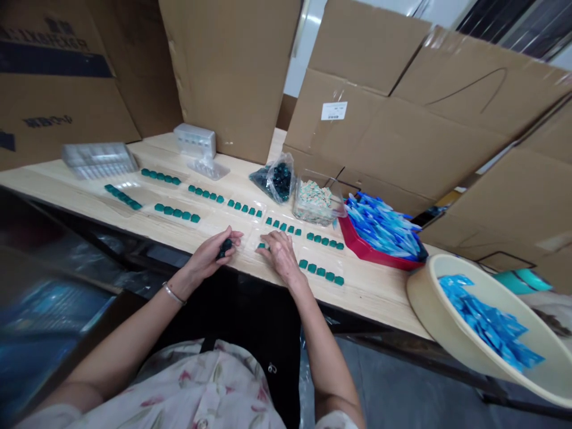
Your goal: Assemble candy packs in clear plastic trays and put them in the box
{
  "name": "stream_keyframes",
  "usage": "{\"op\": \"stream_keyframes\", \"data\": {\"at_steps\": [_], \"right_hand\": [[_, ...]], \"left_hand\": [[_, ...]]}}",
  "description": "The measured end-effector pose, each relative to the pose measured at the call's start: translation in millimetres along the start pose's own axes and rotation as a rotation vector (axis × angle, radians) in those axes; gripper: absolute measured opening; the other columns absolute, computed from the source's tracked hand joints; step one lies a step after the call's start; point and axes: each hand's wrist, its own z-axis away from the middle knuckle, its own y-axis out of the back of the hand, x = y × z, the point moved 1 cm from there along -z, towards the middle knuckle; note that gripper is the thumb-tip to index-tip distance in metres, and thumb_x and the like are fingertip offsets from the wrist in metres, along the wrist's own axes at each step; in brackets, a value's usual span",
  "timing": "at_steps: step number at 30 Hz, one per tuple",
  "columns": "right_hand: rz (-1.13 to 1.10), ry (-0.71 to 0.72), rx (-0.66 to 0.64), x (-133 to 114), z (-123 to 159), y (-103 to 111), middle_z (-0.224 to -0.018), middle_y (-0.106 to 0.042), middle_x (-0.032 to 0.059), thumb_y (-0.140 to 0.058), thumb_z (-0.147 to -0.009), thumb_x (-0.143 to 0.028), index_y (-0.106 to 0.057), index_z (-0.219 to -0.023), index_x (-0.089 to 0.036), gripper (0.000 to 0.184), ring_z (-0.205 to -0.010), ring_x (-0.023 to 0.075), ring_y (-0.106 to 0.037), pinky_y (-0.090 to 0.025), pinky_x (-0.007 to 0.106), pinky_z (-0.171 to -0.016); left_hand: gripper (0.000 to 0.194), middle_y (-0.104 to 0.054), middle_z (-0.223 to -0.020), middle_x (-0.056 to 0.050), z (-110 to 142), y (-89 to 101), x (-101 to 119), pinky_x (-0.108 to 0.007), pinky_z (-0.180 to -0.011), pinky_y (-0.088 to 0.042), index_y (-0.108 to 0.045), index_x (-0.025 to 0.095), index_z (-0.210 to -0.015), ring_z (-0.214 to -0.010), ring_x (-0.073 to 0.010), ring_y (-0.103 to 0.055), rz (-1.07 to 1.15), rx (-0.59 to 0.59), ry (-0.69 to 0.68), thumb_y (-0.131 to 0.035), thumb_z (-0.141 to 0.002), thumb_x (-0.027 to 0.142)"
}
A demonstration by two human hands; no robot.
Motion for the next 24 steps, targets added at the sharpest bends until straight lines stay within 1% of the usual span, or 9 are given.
{"op": "stream_keyframes", "data": {"at_steps": [2, 4, 8, 11, 14, 16, 19, 22, 24], "right_hand": [[-0.113, -0.005, 0.053, -13.0, -0.9, 4.0, -0.091, -0.064, 0.0082, -0.059, -0.083, -0.033, -0.066, -0.100, -0.020, 0.023, -0.087, 0.0209, -0.056, -0.043, 0.037, -0.081], [-0.229, 0.006, 0.085, -28.2, -3.9, 5.0, -0.088, -0.065, 0.0066, -0.057, -0.084, -0.031, -0.066, -0.097, -0.021, 0.019, -0.085, 0.0192, -0.058, -0.045, 0.035, -0.081], [-0.306, 0.039, 0.111, -47.1, -10.9, -2.7, -0.093, -0.067, 0.0062, -0.060, -0.080, -0.024, -0.067, -0.095, -0.021, 0.017, -0.092, 0.0194, -0.059, -0.046, 0.036, -0.086], [-0.343, -0.046, 0.125, -45.8, -11.7, -9.9, -0.092, -0.069, 0.0057, -0.060, -0.078, -0.021, -0.068, -0.093, -0.021, 0.017, -0.089, 0.0193, -0.062, -0.047, 0.036, -0.085], [-0.435, -0.160, 0.175, -41.3, -8.8, -12.7, -0.089, -0.070, 0.0049, -0.057, -0.079, -0.021, -0.068, -0.090, -0.020, 0.016, -0.078, 0.0170, -0.064, -0.052, 0.031, -0.075], [-0.435, -0.143, 0.195, -41.1, -6.6, -12.8, -0.092, -0.069, 0.0058, -0.058, -0.079, -0.022, -0.068, -0.091, -0.020, 0.016, -0.083, 0.0181, -0.064, -0.052, 0.032, -0.077], [-0.320, -0.065, 0.216, -43.9, -4.7, -12.2, -0.097, -0.068, 0.0076, -0.059, -0.077, -0.020, -0.068, -0.092, -0.020, 0.017, -0.098, 0.0213, -0.060, -0.047, 0.038, -0.089], [-0.282, -0.082, 0.273, -44.7, -4.8, -10.6, -0.094, -0.068, 0.0073, -0.056, -0.078, -0.019, -0.067, -0.091, -0.020, 0.017, -0.093, 0.0208, -0.060, -0.047, 0.038, -0.087], [-0.377, -0.145, 0.299, -41.8, -5.5, -9.4, -0.089, -0.068, 0.0060, -0.056, -0.078, -0.021, -0.066, -0.089, -0.020, 0.015, -0.083, 0.0183, -0.061, -0.050, 0.035, -0.080]], "left_hand": [[0.039, -0.052, -0.075, -0.003, -2.2, -1.5, -1.6, -0.013, -0.033, -0.018, -0.063, 0.012, -0.090, -0.046, -0.0034, -0.039, 0.075, 0.002, 0.005, -0.059, -0.076, 0.048], [0.042, -0.054, -0.075, -0.004, -4.4, -5.9, -4.4, -0.014, -0.034, -0.020, -0.064, 0.012, -0.091, -0.046, -0.0041, -0.041, 0.077, 0.006, -0.007, -0.057, -0.077, 0.051], [0.051, -0.061, -0.078, -0.007, -7.4, -17.7, -8.4, -0.016, -0.039, -0.029, -0.067, 0.012, -0.090, -0.054, -0.0083, -0.049, -0.067, 0.092, -0.087, -0.050, -0.077, 0.059], [0.058, -0.065, -0.083, -0.009, -8.7, -23.1, -7.9, -0.018, -0.045, -0.035, -0.067, 0.013, -0.092, -0.064, -0.0127, -0.056, -0.164, 0.116, -0.133, -0.044, -0.078, 0.064], [0.065, -0.065, -0.078, -0.009, -10.5, -25.1, -6.9, -0.018, -0.041, -0.031, -0.065, 0.013, -0.100, -0.056, -0.0120, -0.055, -0.162, 0.055, -0.084, -0.038, -0.078, 0.068], [0.066, -0.065, -0.078, -0.009, -11.9, -25.8, -6.4, -0.019, -0.042, -0.033, -0.064, 0.013, -0.100, -0.057, -0.0126, -0.055, -0.143, 0.051, -0.083, -0.036, -0.078, 0.068], [0.061, -0.064, -0.085, -0.009, -13.9, -27.9, -6.8, -0.020, -0.049, -0.039, -0.066, 0.013, -0.095, -0.069, -0.0148, -0.059, -0.162, 0.092, -0.136, -0.039, -0.079, 0.066], [0.058, -0.062, -0.078, -0.007, -15.2, -29.8, -8.2, -0.019, -0.045, -0.035, -0.066, 0.013, -0.092, -0.063, -0.0125, -0.055, -0.163, 0.094, -0.159, -0.042, -0.079, 0.064], [0.054, -0.057, -0.069, -0.004, -15.5, -29.9, -8.9, -0.017, -0.040, -0.028, -0.064, 0.014, -0.092, -0.054, -0.0094, -0.049, -0.123, 0.048, -0.144, -0.045, -0.079, 0.062]]}}
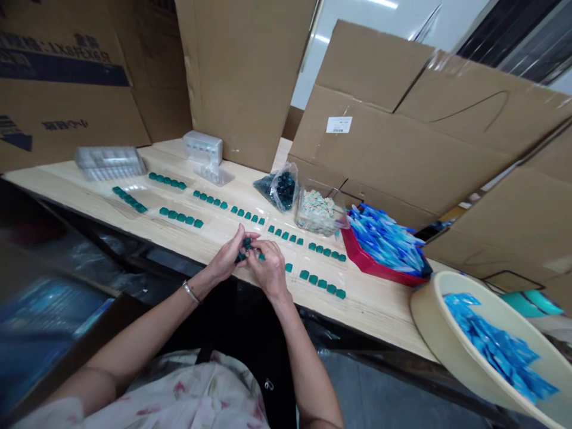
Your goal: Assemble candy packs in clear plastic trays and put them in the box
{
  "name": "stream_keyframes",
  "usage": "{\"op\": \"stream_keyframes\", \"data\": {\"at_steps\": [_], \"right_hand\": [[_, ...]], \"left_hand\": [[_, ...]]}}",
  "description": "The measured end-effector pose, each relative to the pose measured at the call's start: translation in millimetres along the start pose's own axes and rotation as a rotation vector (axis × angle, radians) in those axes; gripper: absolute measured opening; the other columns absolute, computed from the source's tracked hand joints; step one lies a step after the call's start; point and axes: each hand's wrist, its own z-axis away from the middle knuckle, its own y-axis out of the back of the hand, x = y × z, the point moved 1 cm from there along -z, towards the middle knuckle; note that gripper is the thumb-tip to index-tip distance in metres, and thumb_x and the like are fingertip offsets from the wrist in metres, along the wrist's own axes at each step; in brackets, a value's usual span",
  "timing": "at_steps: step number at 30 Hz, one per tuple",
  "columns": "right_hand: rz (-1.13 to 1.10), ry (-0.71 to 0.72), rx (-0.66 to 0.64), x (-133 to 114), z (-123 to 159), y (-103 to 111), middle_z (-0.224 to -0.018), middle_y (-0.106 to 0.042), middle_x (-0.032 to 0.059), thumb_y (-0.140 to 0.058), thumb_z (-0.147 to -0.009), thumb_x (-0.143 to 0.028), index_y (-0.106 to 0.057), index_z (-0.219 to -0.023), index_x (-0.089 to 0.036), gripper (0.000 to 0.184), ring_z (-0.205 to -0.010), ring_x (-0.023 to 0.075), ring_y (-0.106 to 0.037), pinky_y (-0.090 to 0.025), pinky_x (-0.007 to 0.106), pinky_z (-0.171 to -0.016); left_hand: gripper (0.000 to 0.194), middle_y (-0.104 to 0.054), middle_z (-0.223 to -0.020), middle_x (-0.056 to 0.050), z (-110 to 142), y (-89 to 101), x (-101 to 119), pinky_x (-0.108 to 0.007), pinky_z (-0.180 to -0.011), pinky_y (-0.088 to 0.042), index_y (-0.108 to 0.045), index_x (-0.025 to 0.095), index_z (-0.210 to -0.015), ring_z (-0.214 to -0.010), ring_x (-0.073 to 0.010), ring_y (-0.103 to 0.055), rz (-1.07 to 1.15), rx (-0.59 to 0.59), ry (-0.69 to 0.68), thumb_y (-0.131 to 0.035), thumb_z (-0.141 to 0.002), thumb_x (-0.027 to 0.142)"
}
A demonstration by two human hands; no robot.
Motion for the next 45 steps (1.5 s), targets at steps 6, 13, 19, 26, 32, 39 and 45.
{"op": "stream_keyframes", "data": {"at_steps": [6, 13, 19, 26, 32, 39, 45], "right_hand": [[-0.344, -0.342, 0.092, 22.2, -4.5, 3.5, -0.076, -0.068, 0.0036, -0.065, -0.071, -0.032, -0.066, -0.082, -0.017, 0.019, -0.066, 0.0139, -0.061, -0.051, 0.029, -0.066], [-0.486, -0.416, 0.082, 28.3, -3.0, -0.5, -0.079, -0.066, 0.0041, -0.068, -0.069, -0.036, -0.064, -0.091, -0.016, 0.030, -0.067, 0.0132, -0.061, -0.053, 0.029, -0.066], [-0.326, -0.333, 0.088, 14.3, -1.7, -6.0, -0.076, -0.063, 0.0034, -0.067, -0.068, -0.031, -0.061, -0.088, -0.015, 0.026, -0.065, 0.0123, -0.059, -0.052, 0.027, -0.065], [-0.392, -0.346, 0.097, 15.2, -4.7, -7.0, -0.074, -0.062, 0.0015, -0.063, -0.068, -0.023, -0.060, -0.080, -0.016, 0.014, -0.063, 0.0112, -0.057, -0.049, 0.026, -0.064], [-0.410, -0.351, 0.131, 15.3, -5.8, -8.3, -0.073, -0.062, 0.0005, -0.063, -0.067, -0.022, -0.060, -0.075, -0.017, 0.011, -0.064, 0.0109, -0.056, -0.047, 0.024, -0.064], [-0.584, -0.462, 0.102, 12.8, -10.6, -10.1, -0.065, -0.060, -0.0016, -0.067, -0.065, -0.025, -0.060, -0.075, -0.017, 0.015, -0.057, 0.0099, -0.054, -0.044, 0.023, -0.057], [-0.624, -0.474, 0.122, 12.1, -9.1, -12.3, -0.063, -0.058, -0.0027, -0.067, -0.065, -0.026, -0.060, -0.075, -0.016, 0.015, -0.053, 0.0085, -0.051, -0.042, 0.022, -0.053]], "left_hand": [[0.035, -0.050, -0.060, 0.002, -1.5, 6.6, -2.6, -0.014, -0.035, -0.017, -0.057, 0.015, -0.087, -0.044, -0.0043, -0.038, -0.024, -0.118, -0.014, -0.057, -0.077, 0.049], [0.031, -0.043, -0.049, 0.008, -8.6, 13.6, -8.2, -0.015, -0.034, -0.018, -0.050, 0.017, -0.077, -0.036, -0.0020, -0.028, -0.057, 0.004, -0.092, -0.059, -0.076, 0.047], [0.029, -0.041, -0.049, 0.008, -10.0, 8.1, -9.6, -0.013, -0.035, -0.018, -0.050, 0.017, -0.078, -0.037, -0.0021, -0.029, 0.002, -0.012, -0.102, -0.061, -0.076, 0.044], [0.031, -0.046, -0.057, 0.005, -12.3, 1.4, -13.1, -0.012, -0.036, -0.021, -0.050, 0.013, -0.073, -0.042, -0.0008, -0.034, 0.227, 0.006, -0.088, -0.065, -0.074, 0.041], [0.030, -0.043, -0.050, 0.006, -14.6, -5.5, -8.3, -0.014, -0.035, -0.021, -0.050, 0.014, -0.072, -0.037, -0.0012, -0.031, 0.246, 0.077, -0.171, -0.065, -0.074, 0.040], [0.031, -0.046, -0.060, 0.004, -19.1, -4.3, 1.1, -0.013, -0.034, -0.020, -0.051, 0.012, -0.070, -0.042, -0.0001, -0.032, 0.310, 0.076, -0.187, -0.071, -0.070, 0.036], [0.030, -0.046, -0.059, 0.004, -20.0, -2.9, 7.7, -0.013, -0.035, -0.022, -0.051, 0.012, -0.066, -0.042, 0.0005, -0.029, 0.336, 0.083, -0.209, -0.072, -0.070, 0.033]]}}
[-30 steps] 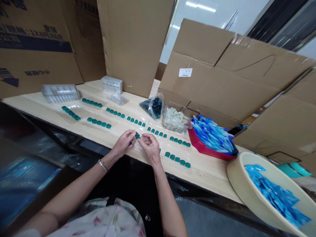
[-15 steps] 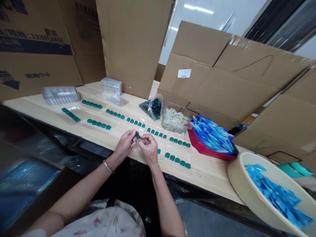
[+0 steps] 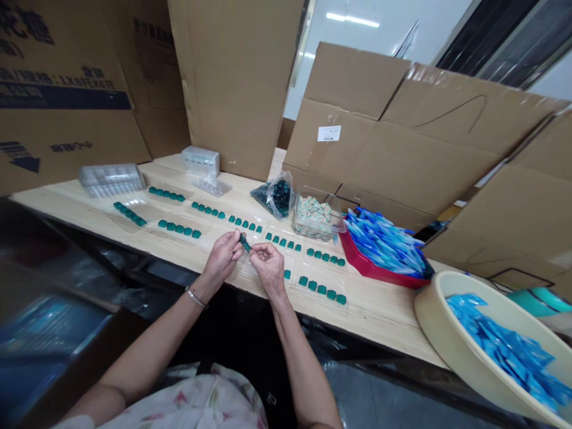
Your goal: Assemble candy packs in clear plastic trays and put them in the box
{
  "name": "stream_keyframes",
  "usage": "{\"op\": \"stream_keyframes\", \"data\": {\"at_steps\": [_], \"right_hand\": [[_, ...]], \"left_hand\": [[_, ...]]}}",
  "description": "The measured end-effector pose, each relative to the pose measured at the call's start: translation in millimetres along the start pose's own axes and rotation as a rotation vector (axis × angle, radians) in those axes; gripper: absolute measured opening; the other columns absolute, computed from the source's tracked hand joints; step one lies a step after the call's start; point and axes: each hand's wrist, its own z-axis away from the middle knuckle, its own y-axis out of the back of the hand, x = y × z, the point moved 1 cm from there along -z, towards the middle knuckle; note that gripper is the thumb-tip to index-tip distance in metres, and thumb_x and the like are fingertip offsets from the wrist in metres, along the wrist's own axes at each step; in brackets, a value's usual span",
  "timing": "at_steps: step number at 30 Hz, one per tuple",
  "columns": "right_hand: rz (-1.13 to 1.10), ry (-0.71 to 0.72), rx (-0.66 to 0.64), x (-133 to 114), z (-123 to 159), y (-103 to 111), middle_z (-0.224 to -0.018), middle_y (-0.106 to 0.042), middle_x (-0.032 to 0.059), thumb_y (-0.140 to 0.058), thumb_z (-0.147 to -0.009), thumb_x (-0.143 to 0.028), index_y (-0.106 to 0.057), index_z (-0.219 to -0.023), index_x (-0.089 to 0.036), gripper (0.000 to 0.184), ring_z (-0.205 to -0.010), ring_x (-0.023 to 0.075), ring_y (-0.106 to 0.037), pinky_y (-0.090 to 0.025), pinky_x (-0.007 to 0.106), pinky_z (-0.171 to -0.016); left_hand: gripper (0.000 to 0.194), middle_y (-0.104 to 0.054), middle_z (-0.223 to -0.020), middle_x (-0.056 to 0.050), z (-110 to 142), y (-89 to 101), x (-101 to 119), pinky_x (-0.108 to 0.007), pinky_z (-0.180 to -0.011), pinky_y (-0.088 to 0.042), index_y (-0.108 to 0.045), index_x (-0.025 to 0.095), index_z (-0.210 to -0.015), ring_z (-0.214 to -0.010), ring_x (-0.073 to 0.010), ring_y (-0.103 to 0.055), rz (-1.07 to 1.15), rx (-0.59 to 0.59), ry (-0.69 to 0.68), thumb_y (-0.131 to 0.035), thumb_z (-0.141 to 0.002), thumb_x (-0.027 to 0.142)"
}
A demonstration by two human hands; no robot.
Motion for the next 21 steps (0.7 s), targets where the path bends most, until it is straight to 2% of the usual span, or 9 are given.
{"op": "stream_keyframes", "data": {"at_steps": [7, 12, 14, 17, 21], "right_hand": [[-0.016, 0.017, -0.028, -2.7, 0.4, 3.0, -0.066, -0.058, -0.0023, -0.067, -0.066, -0.028, -0.058, -0.076, -0.017, 0.017, -0.056, 0.0093, -0.053, -0.044, 0.023, -0.056], [-0.094, -0.009, -0.157, -7.0, 1.9, 7.2, -0.071, -0.064, -0.0016, -0.068, -0.070, -0.034, -0.055, -0.097, -0.020, 0.033, -0.066, 0.0123, -0.060, -0.049, 0.028, -0.068], [-0.103, -0.003, -0.136, -6.3, 1.7, 8.0, -0.072, -0.066, 0.0000, -0.067, -0.070, -0.035, -0.058, -0.094, -0.020, 0.030, -0.066, 0.0131, -0.062, -0.050, 0.029, -0.070], [-0.064, 0.049, -0.061, -5.2, 1.1, 10.3, -0.072, -0.065, 0.0007, -0.067, -0.070, -0.035, -0.061, -0.084, -0.019, 0.023, -0.065, 0.0133, -0.062, -0.050, 0.029, -0.068], [0.109, 0.213, -0.054, -10.5, 4.0, 17.1, -0.085, -0.064, 0.0043, -0.063, -0.074, -0.031, -0.064, -0.080, -0.019, 0.013, -0.074, 0.0148, -0.062, -0.051, 0.028, -0.068]], "left_hand": [[0.030, -0.045, -0.059, 0.005, 1.4, -4.1, 2.1, -0.013, -0.035, -0.022, -0.050, 0.013, -0.069, -0.042, 0.0001, -0.031, -0.052, -0.002, -0.052, -0.070, -0.071, 0.036], [0.028, -0.048, -0.061, 0.005, 4.7, -10.3, 0.0, -0.013, -0.034, -0.021, -0.049, 0.016, -0.080, -0.041, -0.0011, -0.034, -0.162, -0.093, -0.041, -0.067, -0.073, 0.037], [0.029, -0.050, -0.064, 0.004, 7.0, -11.7, -1.3, -0.013, -0.035, -0.023, -0.050, 0.017, -0.084, -0.043, -0.0017, -0.037, -0.169, -0.108, -0.031, -0.067, -0.073, 0.037], [0.030, -0.045, -0.058, 0.006, 9.8, -9.8, -2.5, -0.013, -0.037, -0.024, -0.051, 0.016, -0.091, -0.044, -0.0026, -0.037, -0.235, -0.163, 0.015, -0.063, -0.076, 0.039], [0.032, -0.038, -0.050, 0.010, 10.1, 0.1, 1.9, -0.014, -0.037, -0.022, -0.049, 0.019, -0.094, -0.039, -0.0026, -0.031, -0.514, -0.311, 0.062, -0.064, -0.075, 0.038]]}}
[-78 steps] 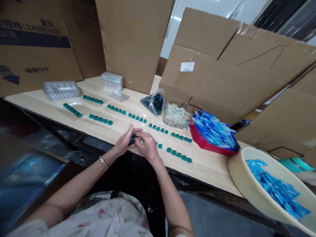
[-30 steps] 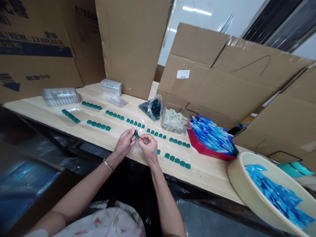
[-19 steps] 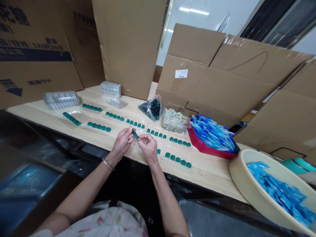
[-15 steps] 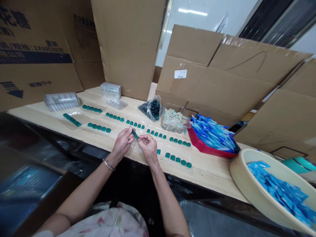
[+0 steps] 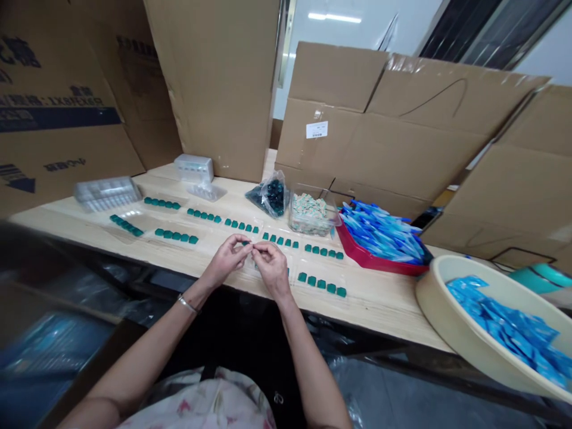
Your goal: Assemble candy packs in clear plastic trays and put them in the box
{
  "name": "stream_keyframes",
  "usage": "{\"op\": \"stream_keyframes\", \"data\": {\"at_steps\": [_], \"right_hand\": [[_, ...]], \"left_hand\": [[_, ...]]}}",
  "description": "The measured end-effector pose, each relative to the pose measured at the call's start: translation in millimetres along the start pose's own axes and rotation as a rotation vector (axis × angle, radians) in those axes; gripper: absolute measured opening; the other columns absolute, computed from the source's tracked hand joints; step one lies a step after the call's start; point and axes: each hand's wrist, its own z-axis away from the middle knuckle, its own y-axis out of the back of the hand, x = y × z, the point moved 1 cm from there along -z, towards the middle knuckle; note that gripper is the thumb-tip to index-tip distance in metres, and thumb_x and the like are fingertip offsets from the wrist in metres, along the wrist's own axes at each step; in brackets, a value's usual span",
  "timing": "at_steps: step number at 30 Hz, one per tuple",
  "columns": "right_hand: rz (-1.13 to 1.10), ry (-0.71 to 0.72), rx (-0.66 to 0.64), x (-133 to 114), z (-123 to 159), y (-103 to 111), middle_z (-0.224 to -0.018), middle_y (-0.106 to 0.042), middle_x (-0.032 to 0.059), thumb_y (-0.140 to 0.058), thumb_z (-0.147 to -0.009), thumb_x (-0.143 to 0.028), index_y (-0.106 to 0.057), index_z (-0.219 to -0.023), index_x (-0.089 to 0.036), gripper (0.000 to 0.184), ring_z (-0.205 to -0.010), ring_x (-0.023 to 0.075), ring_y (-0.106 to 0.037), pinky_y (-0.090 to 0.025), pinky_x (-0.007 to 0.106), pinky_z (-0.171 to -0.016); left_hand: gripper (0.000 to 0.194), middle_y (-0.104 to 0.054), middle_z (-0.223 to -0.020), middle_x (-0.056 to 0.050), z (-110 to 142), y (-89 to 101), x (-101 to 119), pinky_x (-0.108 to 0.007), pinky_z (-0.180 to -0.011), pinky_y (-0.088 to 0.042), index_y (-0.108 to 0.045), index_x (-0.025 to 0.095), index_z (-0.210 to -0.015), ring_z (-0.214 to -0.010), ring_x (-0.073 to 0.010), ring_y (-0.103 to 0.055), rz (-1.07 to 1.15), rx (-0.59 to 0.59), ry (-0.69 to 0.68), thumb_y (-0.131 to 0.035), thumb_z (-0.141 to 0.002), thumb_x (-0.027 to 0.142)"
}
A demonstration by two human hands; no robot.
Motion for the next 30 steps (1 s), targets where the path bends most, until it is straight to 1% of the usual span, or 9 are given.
{"op": "stream_keyframes", "data": {"at_steps": [4, 7, 13, 16, 20, 23, 27, 28, 30], "right_hand": [[0.179, 0.188, -0.053, -8.0, 6.1, 5.3, -0.085, -0.062, 0.0053, -0.056, -0.078, -0.023, -0.064, -0.078, -0.020, 0.008, -0.082, 0.0160, -0.060, -0.051, 0.027, -0.067], [0.245, 0.267, -0.022, -9.6, 10.0, 5.1, -0.084, -0.062, 0.0054, -0.055, -0.078, -0.019, -0.064, -0.077, -0.020, 0.009, -0.080, 0.0162, -0.060, -0.050, 0.028, -0.068], [0.268, 0.239, 0.068, -7.1, 14.2, 2.4, -0.081, -0.062, 0.0050, -0.055, -0.076, -0.019, -0.062, -0.073, -0.021, 0.008, -0.079, 0.0175, -0.060, -0.050, 0.031, -0.070], [0.233, 0.197, 0.112, -5.8, 15.8, 0.3, -0.082, -0.063, 0.0051, -0.056, -0.074, -0.020, -0.062, -0.073, -0.021, 0.006, -0.079, 0.0173, -0.060, -0.051, 0.030, -0.069], [0.155, 0.124, 0.167, -0.7, 16.9, -5.6, -0.083, -0.064, 0.0052, -0.059, -0.072, -0.021, -0.063, -0.072, -0.020, 0.005, -0.082, 0.0172, -0.061, -0.052, 0.029, -0.070], [0.053, 0.023, 0.200, 2.6, 18.1, -4.1, -0.083, -0.065, 0.0053, -0.062, -0.070, -0.023, -0.063, -0.072, -0.018, 0.005, -0.078, 0.0164, -0.062, -0.051, 0.028, -0.067], [-0.133, -0.116, 0.329, -0.4, 21.4, 14.0, -0.082, -0.066, 0.0043, -0.066, -0.069, -0.029, -0.062, -0.076, -0.016, 0.015, -0.061, 0.0120, -0.060, -0.051, 0.029, -0.062], [-0.176, -0.139, 0.337, -1.6, 21.8, 18.2, -0.082, -0.066, 0.0041, -0.066, -0.070, -0.030, -0.062, -0.079, -0.016, 0.017, -0.060, 0.0115, -0.060, -0.051, 0.029, -0.064], [-0.262, -0.173, 0.292, -2.6, 20.9, 22.1, -0.088, -0.066, 0.0046, -0.068, -0.070, -0.032, -0.063, -0.082, -0.017, 0.020, -0.066, 0.0119, -0.062, -0.052, 0.030, -0.070]], "left_hand": [[0.022, -0.036, -0.048, 0.011, 3.0, 10.5, 3.7, -0.015, -0.037, -0.020, -0.048, 0.019, -0.088, -0.036, -0.0034, -0.029, -0.317, -0.144, -0.001, -0.057, -0.079, 0.038], [0.015, -0.037, -0.051, 0.010, 5.5, 10.4, 6.1, -0.016, -0.040, -0.023, -0.050, 0.019, -0.089, -0.039, -0.0043, -0.030, -0.460, -0.173, -0.061, -0.054, -0.080, 0.031], [0.010, -0.054, -0.077, 0.002, 12.0, 0.6, 4.3, -0.020, -0.061, -0.039, -0.053, 0.020, -0.085, -0.061, -0.0091, -0.050, -0.542, -0.030, -0.260, -0.056, -0.076, 0.019], [0.010, -0.055, -0.078, 0.001, 15.1, -2.8, 0.4, -0.022, -0.066, -0.040, -0.054, 0.021, -0.085, -0.068, -0.0120, -0.053, -0.575, 0.029, -0.311, -0.056, -0.076, 0.018], [0.012, -0.055, -0.075, 0.001, 14.3, -5.1, -5.0, -0.023, -0.066, -0.040, -0.053, 0.021, -0.085, -0.066, -0.0116, -0.052, -0.632, 0.147, -0.349, -0.055, -0.076, 0.014], [0.012, -0.055, -0.073, 0.001, 5.5, 5.7, -3.6, -0.021, -0.063, -0.041, -0.051, 0.019, -0.085, -0.062, -0.0098, -0.051, -0.593, 0.205, -0.330, -0.055, -0.075, 0.013], [0.014, -0.048, -0.066, 0.005, -10.5, 46.0, 10.7, -0.016, -0.043, -0.034, -0.046, 0.020, -0.086, -0.046, -0.0059, -0.042, -0.343, 0.494, -0.217, -0.055, -0.075, 0.018], [0.017, -0.048, -0.066, 0.006, -12.3, 54.2, 14.4, -0.016, -0.040, -0.033, -0.046, 0.020, -0.090, -0.044, -0.0054, -0.040, -0.265, 0.522, -0.178, -0.055, -0.075, 0.021], [0.025, -0.052, -0.073, 0.004, -11.3, 59.0, 18.5, -0.015, -0.038, -0.031, -0.047, 0.021, -0.097, -0.043, -0.0043, -0.039, -0.137, 0.338, -0.087, -0.058, -0.074, 0.023]]}}
